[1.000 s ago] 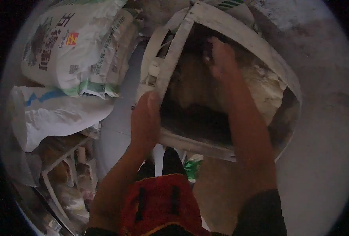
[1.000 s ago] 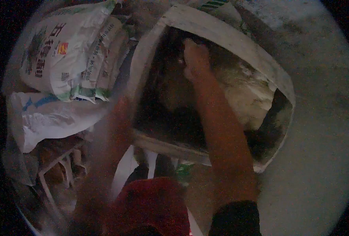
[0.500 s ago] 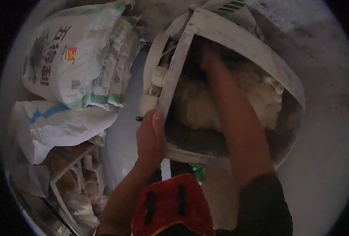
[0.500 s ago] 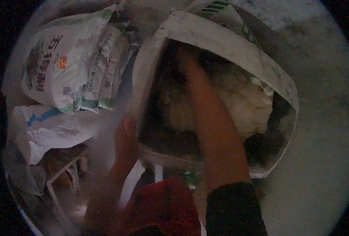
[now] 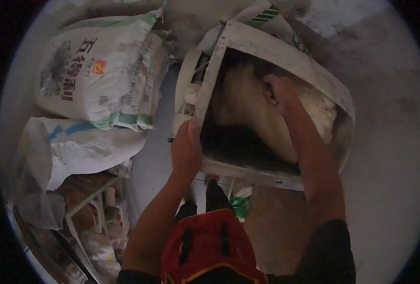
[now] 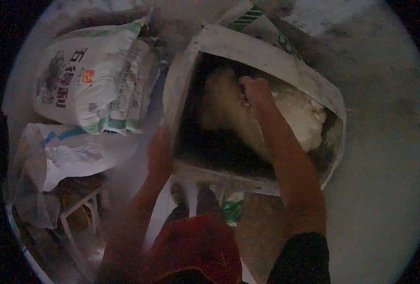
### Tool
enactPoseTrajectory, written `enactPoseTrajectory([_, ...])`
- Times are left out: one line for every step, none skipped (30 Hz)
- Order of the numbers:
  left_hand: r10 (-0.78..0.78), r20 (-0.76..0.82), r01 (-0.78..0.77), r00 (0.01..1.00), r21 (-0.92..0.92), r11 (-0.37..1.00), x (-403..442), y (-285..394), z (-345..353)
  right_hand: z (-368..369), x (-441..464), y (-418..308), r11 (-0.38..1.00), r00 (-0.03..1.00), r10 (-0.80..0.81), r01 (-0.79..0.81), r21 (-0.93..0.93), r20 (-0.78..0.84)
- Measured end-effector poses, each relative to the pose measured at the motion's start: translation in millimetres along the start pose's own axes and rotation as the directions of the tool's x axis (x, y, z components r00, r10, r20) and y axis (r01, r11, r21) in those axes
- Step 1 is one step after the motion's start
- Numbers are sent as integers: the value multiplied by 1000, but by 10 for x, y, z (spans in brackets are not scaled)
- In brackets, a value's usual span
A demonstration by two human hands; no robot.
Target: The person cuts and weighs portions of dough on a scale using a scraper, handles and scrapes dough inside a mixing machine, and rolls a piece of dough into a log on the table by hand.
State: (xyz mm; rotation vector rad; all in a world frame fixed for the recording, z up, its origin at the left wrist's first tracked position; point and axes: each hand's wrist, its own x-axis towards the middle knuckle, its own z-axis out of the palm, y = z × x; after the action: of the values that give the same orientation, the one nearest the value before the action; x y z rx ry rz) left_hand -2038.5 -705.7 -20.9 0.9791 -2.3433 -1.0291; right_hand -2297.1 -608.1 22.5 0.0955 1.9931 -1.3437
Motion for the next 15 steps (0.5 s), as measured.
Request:
enactPoseTrajectory([16,-18,-16,1000,-2,1000,4,-21,22,41,-63,-13,998,998,-27,30,59,-56])
enactPoseTrajectory([30,-32,-31,999,-8,999,3,-2,30,52,-142,-53,992,992,-48,61,114,-117])
enactPoseTrajectory([42,-46,-43,998,-12,999,6,-4,37,53,-160,-73,991,992,-77,87,100,-105])
enactPoseTrajectory([-2,-27,1,1000,-45,999,6,-6,41,56,-172,-95,990,990,-107,115,85,-93])
enactPoseTrajectory([-46,-6,46,999,-78,996,17,49,17,52,-181,-112,987,987,-138,143,69,-80])
enactPoseTrajectory([-90,15,91,996,-110,990,32,98,-10,53,-161,-111,987,988,-134,140,83,-71])
enactPoseTrajectory([-127,37,130,991,-117,985,42,155,-47,55,-118,-95,986,990,-131,136,95,-60])
enactPoseTrajectory([-166,58,172,984,-122,978,47,219,-92,73,-84,-98,986,991,-127,131,105,-47])
enactPoseTrajectory([-204,78,213,976,-124,969,50,227,-108,112,-31,-91,987,990,-121,128,101,-78])
enactPoseTrajectory([-184,67,191,981,-112,975,49,216,-99,144,12,-102,988,987,-113,124,94,-110])
enactPoseTrajectory([-164,57,169,985,-99,981,44,186,-82,181,57,-106,989,984,-106,119,89,-141])
enactPoseTrajectory([-140,48,144,989,-86,986,33,149,-63,203,104,-95,992,983,-86,99,75,-164])
enactPoseTrajectory([-105,44,109,993,-81,991,25,98,-38,223,172,-79,995,981,-66,78,60,-185])
enactPoseTrajectory([-70,39,73,997,-76,994,13,40,-8,237,251,-52,997,978,-48,58,45,-205])
enactPoseTrajectory([-33,34,36,999,-71,997,9,15,-5,223,380,30,995,974,-95,88,-41,-204])
